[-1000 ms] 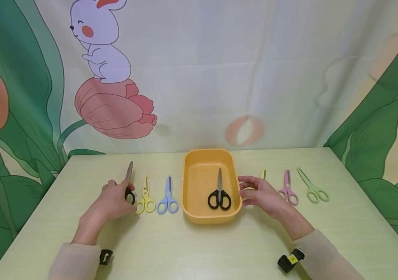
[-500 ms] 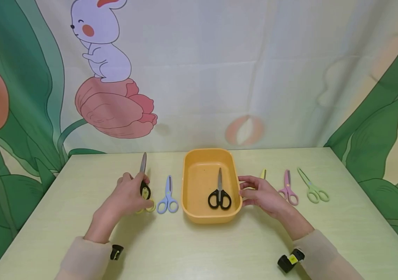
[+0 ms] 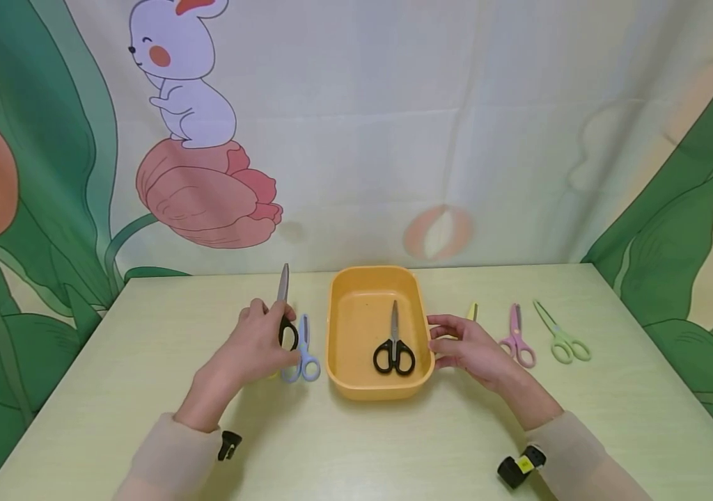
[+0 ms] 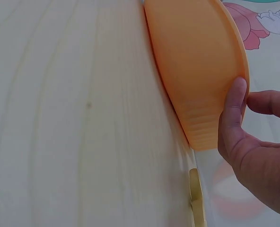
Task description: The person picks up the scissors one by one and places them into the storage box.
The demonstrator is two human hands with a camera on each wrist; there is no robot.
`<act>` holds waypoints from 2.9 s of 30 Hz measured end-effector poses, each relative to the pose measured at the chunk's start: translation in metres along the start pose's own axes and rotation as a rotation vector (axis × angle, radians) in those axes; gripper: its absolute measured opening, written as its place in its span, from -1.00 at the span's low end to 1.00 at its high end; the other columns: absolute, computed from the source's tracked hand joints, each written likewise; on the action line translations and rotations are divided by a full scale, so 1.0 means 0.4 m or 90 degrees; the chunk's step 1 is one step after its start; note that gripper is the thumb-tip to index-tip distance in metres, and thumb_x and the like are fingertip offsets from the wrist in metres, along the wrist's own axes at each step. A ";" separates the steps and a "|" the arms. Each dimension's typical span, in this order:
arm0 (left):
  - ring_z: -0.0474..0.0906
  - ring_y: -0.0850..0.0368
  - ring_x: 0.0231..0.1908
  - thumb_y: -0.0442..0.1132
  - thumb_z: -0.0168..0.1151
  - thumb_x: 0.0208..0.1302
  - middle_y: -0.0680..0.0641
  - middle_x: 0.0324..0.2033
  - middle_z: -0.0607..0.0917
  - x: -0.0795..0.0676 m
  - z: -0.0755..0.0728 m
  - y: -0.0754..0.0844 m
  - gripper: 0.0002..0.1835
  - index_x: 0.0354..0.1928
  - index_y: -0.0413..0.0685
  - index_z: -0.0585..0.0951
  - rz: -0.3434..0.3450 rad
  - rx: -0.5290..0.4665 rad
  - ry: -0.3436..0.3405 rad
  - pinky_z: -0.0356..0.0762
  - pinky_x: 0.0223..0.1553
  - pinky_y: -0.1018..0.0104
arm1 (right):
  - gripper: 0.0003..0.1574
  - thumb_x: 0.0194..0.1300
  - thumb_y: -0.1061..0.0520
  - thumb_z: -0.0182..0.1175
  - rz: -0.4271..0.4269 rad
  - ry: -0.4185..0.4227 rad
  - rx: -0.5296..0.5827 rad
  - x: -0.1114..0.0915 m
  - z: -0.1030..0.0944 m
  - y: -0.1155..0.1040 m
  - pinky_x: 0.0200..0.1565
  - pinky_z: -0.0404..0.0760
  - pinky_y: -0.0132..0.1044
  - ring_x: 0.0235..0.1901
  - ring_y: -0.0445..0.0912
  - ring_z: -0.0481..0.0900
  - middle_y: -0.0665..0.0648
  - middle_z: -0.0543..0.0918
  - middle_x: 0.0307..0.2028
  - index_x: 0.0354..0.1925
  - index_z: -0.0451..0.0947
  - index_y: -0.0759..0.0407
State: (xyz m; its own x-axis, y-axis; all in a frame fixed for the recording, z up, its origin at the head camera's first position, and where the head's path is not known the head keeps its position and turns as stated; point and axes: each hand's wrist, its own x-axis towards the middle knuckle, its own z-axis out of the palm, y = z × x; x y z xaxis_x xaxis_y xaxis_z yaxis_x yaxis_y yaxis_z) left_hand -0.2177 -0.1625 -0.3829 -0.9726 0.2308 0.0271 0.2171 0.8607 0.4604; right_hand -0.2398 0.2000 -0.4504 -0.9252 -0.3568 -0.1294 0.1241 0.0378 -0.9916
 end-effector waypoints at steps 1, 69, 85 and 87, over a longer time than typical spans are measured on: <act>0.34 -0.21 -0.09 -0.19 0.46 0.02 -0.24 -0.13 0.39 0.002 0.001 0.006 -0.46 0.07 -0.08 0.50 0.008 -0.002 0.000 0.48 -0.19 -0.03 | -0.22 0.35 0.39 0.15 0.000 0.000 0.000 0.000 0.000 0.000 -0.12 0.71 -0.16 -0.18 -0.02 0.60 0.38 0.39 0.09 0.45 0.15 0.53; 0.50 -0.24 0.03 0.03 0.53 0.16 -0.26 -0.01 0.54 0.118 0.181 0.232 -0.48 0.05 -0.06 0.59 0.089 0.234 -0.201 0.59 -0.06 -0.04 | -0.24 0.39 0.40 0.14 0.000 -0.011 -0.001 -0.001 -0.005 -0.007 -0.11 0.71 -0.16 -0.17 -0.01 0.62 0.40 0.40 0.10 0.46 0.12 0.54; 0.52 -0.21 0.11 0.14 0.51 0.18 -0.29 0.08 0.56 0.121 0.190 0.228 -0.42 0.11 -0.03 0.61 0.087 0.288 -0.226 0.63 -0.05 -0.01 | -0.24 0.39 0.40 0.15 0.005 -0.005 -0.006 -0.005 -0.003 -0.009 -0.12 0.71 -0.17 -0.17 -0.01 0.62 0.39 0.39 0.09 0.46 0.14 0.52; 0.50 -0.21 0.13 0.16 0.51 0.18 -0.29 0.10 0.53 0.119 0.190 0.227 -0.45 0.07 -0.01 0.61 0.086 0.281 -0.224 0.64 -0.07 -0.01 | -0.24 0.39 0.40 0.15 0.003 -0.006 -0.006 -0.005 -0.002 -0.009 -0.12 0.71 -0.17 -0.17 -0.01 0.62 0.39 0.40 0.09 0.46 0.14 0.53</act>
State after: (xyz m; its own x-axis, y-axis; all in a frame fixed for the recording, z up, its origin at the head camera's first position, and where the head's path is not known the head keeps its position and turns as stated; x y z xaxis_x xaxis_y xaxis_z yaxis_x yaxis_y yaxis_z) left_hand -0.2380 -0.0389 -0.4071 -0.8643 0.4233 -0.2716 0.4244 0.9036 0.0575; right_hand -0.2387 0.2013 -0.4465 -0.9213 -0.3651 -0.1339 0.1251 0.0476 -0.9910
